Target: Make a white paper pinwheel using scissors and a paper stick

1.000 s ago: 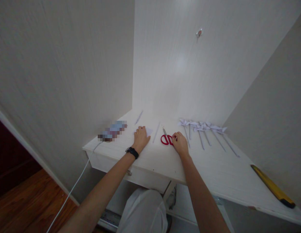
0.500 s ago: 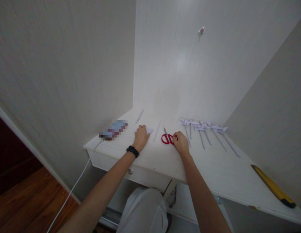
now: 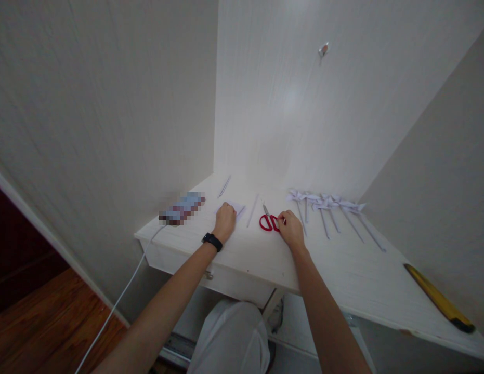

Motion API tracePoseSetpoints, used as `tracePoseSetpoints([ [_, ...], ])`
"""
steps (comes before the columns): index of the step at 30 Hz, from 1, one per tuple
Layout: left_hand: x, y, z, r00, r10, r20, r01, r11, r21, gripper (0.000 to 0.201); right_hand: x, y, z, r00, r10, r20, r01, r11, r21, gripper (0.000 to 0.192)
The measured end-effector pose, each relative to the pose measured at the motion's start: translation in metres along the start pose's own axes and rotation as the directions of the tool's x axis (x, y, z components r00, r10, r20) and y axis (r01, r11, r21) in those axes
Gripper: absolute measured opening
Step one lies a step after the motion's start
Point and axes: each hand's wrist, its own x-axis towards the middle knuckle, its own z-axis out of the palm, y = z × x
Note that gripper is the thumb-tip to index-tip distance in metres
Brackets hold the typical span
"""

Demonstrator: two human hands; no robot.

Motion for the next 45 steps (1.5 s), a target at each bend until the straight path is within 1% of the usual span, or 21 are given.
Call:
tracePoseSetpoints([
  [6, 0.003, -0.002, 0.004, 0.998, -0.026, -0.063, 0.025, 0.999, -0.027, 0.022, 0.000, -0.001, 0.000, 1.000, -0.003, -0.003, 0.003, 1.000, -0.001, 0.021],
  [13, 0.005, 0.000, 0.000, 0.988, -0.141, -0.057, 0.133, 0.984, -0.122, 0.017, 0.000, 0.000, 0.000, 1.000, -0.005, 0.000, 0.005, 1.000, 0.007, 0.020],
  [16, 0.004, 0.002, -0.003, 0.984, -0.167, -0.059, 0.157, 0.976, -0.150, 0.015, 0.000, 0.000, 0.000, 1.000, -0.010, -0.005, 0.010, 1.000, 0.012, 0.020],
  [22, 0.002, 0.005, -0.009, 0.978, -0.206, -0.025, 0.198, 0.962, -0.189, 0.010, -0.001, 0.000, 0.000, 1.000, -0.011, -0.015, 0.011, 1.000, 0.004, 0.020],
  [25, 0.003, 0.003, -0.010, 0.970, -0.244, -0.019, 0.234, 0.947, -0.219, 0.011, -0.001, 0.001, 0.001, 0.999, -0.024, -0.023, 0.024, 1.000, 0.006, 0.020],
  [28, 0.003, 0.002, -0.010, 0.962, -0.271, -0.040, 0.254, 0.937, -0.240, 0.015, -0.001, 0.003, 0.002, 1.000, -0.017, -0.015, 0.017, 1.000, 0.007, 0.020],
  [32, 0.003, 0.001, -0.011, 0.955, -0.290, -0.055, 0.268, 0.930, -0.252, 0.018, 0.000, 0.003, 0.002, 1.000, -0.009, -0.014, 0.009, 1.000, 0.008, 0.020],
  [37, 0.004, 0.000, -0.011, 0.949, -0.314, -0.024, 0.300, 0.924, -0.238, 0.018, -0.001, 0.001, 0.001, 1.000, -0.004, -0.011, 0.004, 1.000, 0.008, 0.020],
  [41, 0.002, 0.000, -0.009, 0.962, -0.273, 0.007, 0.268, 0.939, -0.214, 0.014, -0.001, 0.001, 0.001, 1.000, -0.003, -0.007, 0.003, 1.000, -0.004, 0.021],
  [45, -0.001, -0.002, -0.006, 0.971, -0.239, 0.005, 0.236, 0.956, -0.172, 0.011, -0.001, -0.001, 0.000, 1.000, -0.010, -0.008, 0.010, 1.000, -0.005, 0.022],
])
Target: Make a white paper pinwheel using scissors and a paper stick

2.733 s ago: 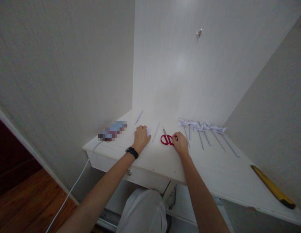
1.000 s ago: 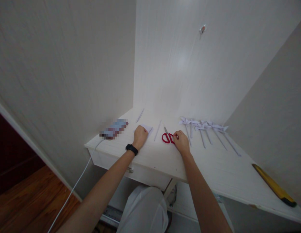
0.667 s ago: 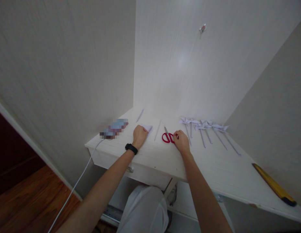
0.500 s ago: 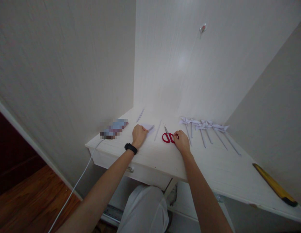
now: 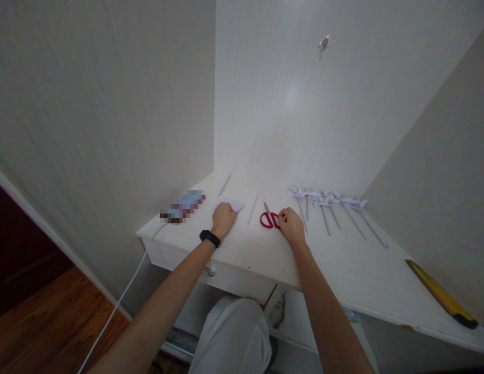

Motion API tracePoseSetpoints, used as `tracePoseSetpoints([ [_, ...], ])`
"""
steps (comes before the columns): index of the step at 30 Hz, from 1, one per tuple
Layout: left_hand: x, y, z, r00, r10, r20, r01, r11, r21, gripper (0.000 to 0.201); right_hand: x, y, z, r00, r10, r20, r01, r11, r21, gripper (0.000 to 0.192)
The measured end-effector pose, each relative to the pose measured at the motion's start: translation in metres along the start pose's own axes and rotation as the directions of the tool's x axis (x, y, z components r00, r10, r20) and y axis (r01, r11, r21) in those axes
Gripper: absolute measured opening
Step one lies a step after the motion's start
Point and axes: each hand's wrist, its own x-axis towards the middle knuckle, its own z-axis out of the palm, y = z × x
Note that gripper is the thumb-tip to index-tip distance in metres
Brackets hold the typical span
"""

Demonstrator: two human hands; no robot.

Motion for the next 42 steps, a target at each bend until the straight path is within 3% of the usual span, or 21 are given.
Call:
tracePoseSetpoints([
  [17, 0.002, -0.002, 0.003, 0.999, 0.026, 0.021, -0.027, 0.999, 0.041, 0.016, 0.000, 0.000, 0.000, 1.000, 0.000, 0.001, 0.000, 1.000, 0.008, 0.020],
  [20, 0.002, -0.001, 0.001, 0.999, 0.013, -0.039, -0.012, 0.999, 0.035, 0.016, 0.000, 0.000, 0.000, 1.000, -0.005, 0.003, 0.005, 1.000, 0.004, 0.020],
  [23, 0.003, 0.004, -0.006, 0.985, 0.009, -0.175, -0.016, 0.999, -0.037, 0.017, -0.001, 0.000, 0.000, 1.000, -0.005, 0.018, 0.006, 1.000, -0.017, 0.021],
  [25, 0.002, 0.009, -0.011, 0.960, 0.039, -0.277, -0.072, 0.991, -0.110, 0.018, -0.001, -0.001, 0.000, 1.000, -0.006, 0.026, 0.007, 0.999, -0.034, 0.021],
  [28, 0.001, 0.014, -0.016, 0.942, 0.086, -0.325, -0.152, 0.971, -0.185, 0.019, -0.001, -0.002, -0.001, 0.999, -0.013, 0.029, 0.015, 0.999, -0.041, 0.021],
  [34, -0.004, 0.019, -0.014, 0.933, 0.235, -0.271, -0.310, 0.908, -0.281, 0.017, -0.003, -0.013, -0.002, 0.998, -0.059, 0.033, 0.060, 0.998, -0.032, 0.019],
  [39, -0.005, 0.022, -0.012, 0.953, 0.248, -0.174, -0.295, 0.890, -0.347, 0.017, -0.005, -0.026, 0.003, 0.983, -0.159, 0.096, 0.161, 0.987, -0.014, 0.019],
  [42, -0.006, 0.023, -0.011, 0.940, 0.311, -0.141, -0.342, 0.866, -0.365, 0.016, -0.005, -0.028, 0.005, 0.977, -0.182, 0.108, 0.184, 0.983, -0.004, 0.018],
])
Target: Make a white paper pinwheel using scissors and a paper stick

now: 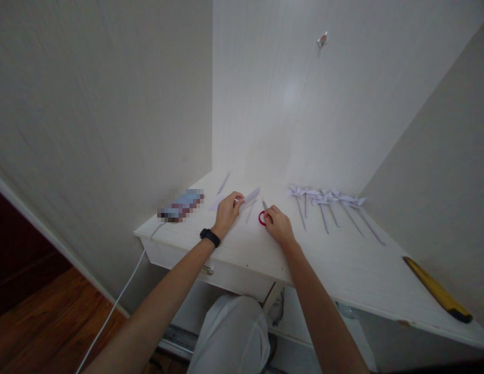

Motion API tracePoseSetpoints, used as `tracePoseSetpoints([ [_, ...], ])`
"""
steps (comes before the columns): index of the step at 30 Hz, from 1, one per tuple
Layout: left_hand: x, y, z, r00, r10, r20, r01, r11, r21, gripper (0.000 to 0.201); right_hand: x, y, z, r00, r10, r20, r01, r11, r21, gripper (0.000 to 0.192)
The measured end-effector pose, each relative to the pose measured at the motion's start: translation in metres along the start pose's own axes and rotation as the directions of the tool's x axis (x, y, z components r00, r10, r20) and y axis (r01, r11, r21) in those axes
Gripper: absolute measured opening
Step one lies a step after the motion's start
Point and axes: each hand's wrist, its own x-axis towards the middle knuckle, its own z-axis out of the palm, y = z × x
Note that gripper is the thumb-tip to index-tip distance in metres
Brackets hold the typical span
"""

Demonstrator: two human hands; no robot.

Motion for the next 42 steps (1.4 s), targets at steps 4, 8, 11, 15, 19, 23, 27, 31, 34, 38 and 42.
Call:
tracePoseSetpoints([
  [4, 0.000, 0.000, 0.002, 0.997, 0.053, 0.049, -0.050, 0.998, -0.047, 0.014, 0.000, 0.000, -0.002, 0.999, 0.014, -0.033, -0.012, 0.998, 0.057, 0.018],
  [8, -0.001, -0.001, 0.003, 0.993, 0.103, 0.062, -0.096, 0.989, -0.113, 0.011, 0.000, -0.001, -0.002, 0.997, 0.039, -0.066, -0.031, 0.993, 0.115, 0.021],
  [11, -0.001, 0.000, 0.004, 0.985, 0.157, 0.073, -0.150, 0.985, -0.084, 0.008, 0.002, -0.001, 0.000, 0.997, 0.049, -0.066, -0.036, 0.981, 0.189, 0.030],
  [15, -0.001, 0.001, 0.003, 0.973, 0.207, 0.102, -0.200, 0.977, -0.071, 0.008, 0.004, 0.001, 0.003, 0.987, 0.095, -0.126, -0.047, 0.939, 0.340, 0.036],
  [19, -0.002, 0.001, 0.004, 0.963, 0.255, 0.085, -0.245, 0.963, -0.113, 0.007, 0.006, 0.004, 0.003, 0.972, 0.145, -0.188, -0.056, 0.909, 0.413, 0.037],
  [23, -0.002, -0.001, 0.006, 0.945, 0.318, 0.076, -0.306, 0.942, -0.139, 0.007, 0.007, 0.007, 0.004, 0.972, 0.140, -0.190, -0.056, 0.919, 0.390, 0.030],
  [27, 0.000, -0.005, 0.010, 0.922, 0.383, 0.063, -0.372, 0.918, -0.137, 0.010, 0.008, 0.011, 0.008, 0.964, 0.128, -0.235, -0.038, 0.934, 0.355, 0.020],
  [31, 0.002, -0.012, 0.012, 0.923, 0.382, 0.040, -0.372, 0.916, -0.152, 0.009, 0.008, 0.013, 0.009, 0.957, 0.139, -0.254, -0.050, 0.944, 0.326, 0.017],
  [34, 0.004, -0.016, 0.012, 0.948, 0.317, 0.018, -0.307, 0.931, -0.199, 0.012, 0.007, 0.011, 0.008, 0.962, 0.128, -0.242, -0.049, 0.950, 0.309, 0.017],
  [38, 0.008, -0.022, 0.016, 0.998, 0.067, -0.011, -0.066, 0.932, -0.356, 0.027, 0.006, 0.009, 0.007, 0.968, 0.107, -0.226, -0.037, 0.956, 0.292, 0.018],
  [42, 0.012, -0.032, 0.022, 0.975, -0.202, 0.092, 0.216, 0.765, -0.607, 0.052, 0.005, 0.008, 0.005, 0.971, 0.086, -0.223, -0.023, 0.962, 0.272, 0.021],
])
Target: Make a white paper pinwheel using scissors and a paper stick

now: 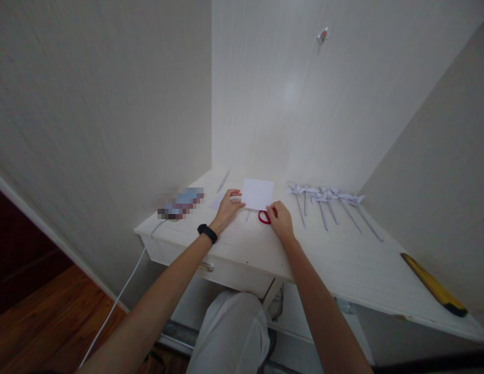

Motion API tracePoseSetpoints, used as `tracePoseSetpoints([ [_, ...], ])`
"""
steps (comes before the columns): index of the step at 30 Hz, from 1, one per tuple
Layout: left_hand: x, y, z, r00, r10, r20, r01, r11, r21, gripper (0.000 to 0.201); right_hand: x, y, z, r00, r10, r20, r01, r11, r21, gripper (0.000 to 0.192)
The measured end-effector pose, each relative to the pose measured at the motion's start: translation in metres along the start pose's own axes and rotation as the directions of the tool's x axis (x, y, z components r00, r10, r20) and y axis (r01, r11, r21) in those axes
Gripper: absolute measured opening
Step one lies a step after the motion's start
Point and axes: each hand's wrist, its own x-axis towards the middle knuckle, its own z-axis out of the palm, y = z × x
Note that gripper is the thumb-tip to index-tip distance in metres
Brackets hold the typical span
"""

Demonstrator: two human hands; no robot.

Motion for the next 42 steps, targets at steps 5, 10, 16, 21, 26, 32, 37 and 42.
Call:
tracePoseSetpoints([
  [5, 0.002, -0.006, -0.002, 0.991, -0.087, 0.102, 0.096, 0.991, -0.090, 0.039, 0.000, 0.000, 0.000, 1.000, -0.003, 0.003, 0.003, 1.000, -0.026, 0.019],
  [10, -0.004, -0.001, 0.000, 0.976, -0.147, 0.158, 0.151, 0.988, -0.013, 0.020, -0.002, -0.003, -0.001, 0.999, 0.033, -0.010, -0.034, 0.998, -0.051, 0.019],
  [16, -0.008, 0.005, 0.000, 0.970, -0.148, 0.193, 0.139, 0.988, 0.061, 0.020, -0.002, -0.005, -0.003, 0.991, 0.136, -0.001, -0.136, 0.990, -0.043, 0.026],
  [21, -0.007, 0.002, 0.001, 0.957, -0.179, 0.227, 0.179, 0.984, 0.020, 0.024, -0.002, -0.004, -0.004, 0.988, 0.155, 0.015, -0.153, 0.982, -0.107, 0.036],
  [26, -0.006, -0.001, 0.001, 0.956, -0.186, 0.225, 0.193, 0.981, -0.010, 0.026, -0.003, -0.004, -0.005, 0.991, 0.136, -0.001, -0.134, 0.981, -0.142, 0.037],
  [32, -0.007, 0.000, 0.002, 0.955, -0.193, 0.224, 0.202, 0.979, -0.020, 0.023, -0.003, -0.006, -0.006, 0.994, 0.101, -0.032, -0.104, 0.990, -0.094, 0.036],
  [37, -0.007, 0.000, 0.002, 0.954, -0.191, 0.232, 0.197, 0.980, -0.004, 0.021, -0.003, -0.006, -0.005, 0.999, -0.006, -0.044, 0.002, 0.997, -0.078, 0.038],
  [42, -0.005, -0.005, -0.001, 0.959, -0.160, 0.232, 0.158, 0.987, 0.027, 0.019, -0.004, -0.007, -0.004, 0.992, -0.123, -0.015, 0.120, 0.988, -0.099, 0.040],
])
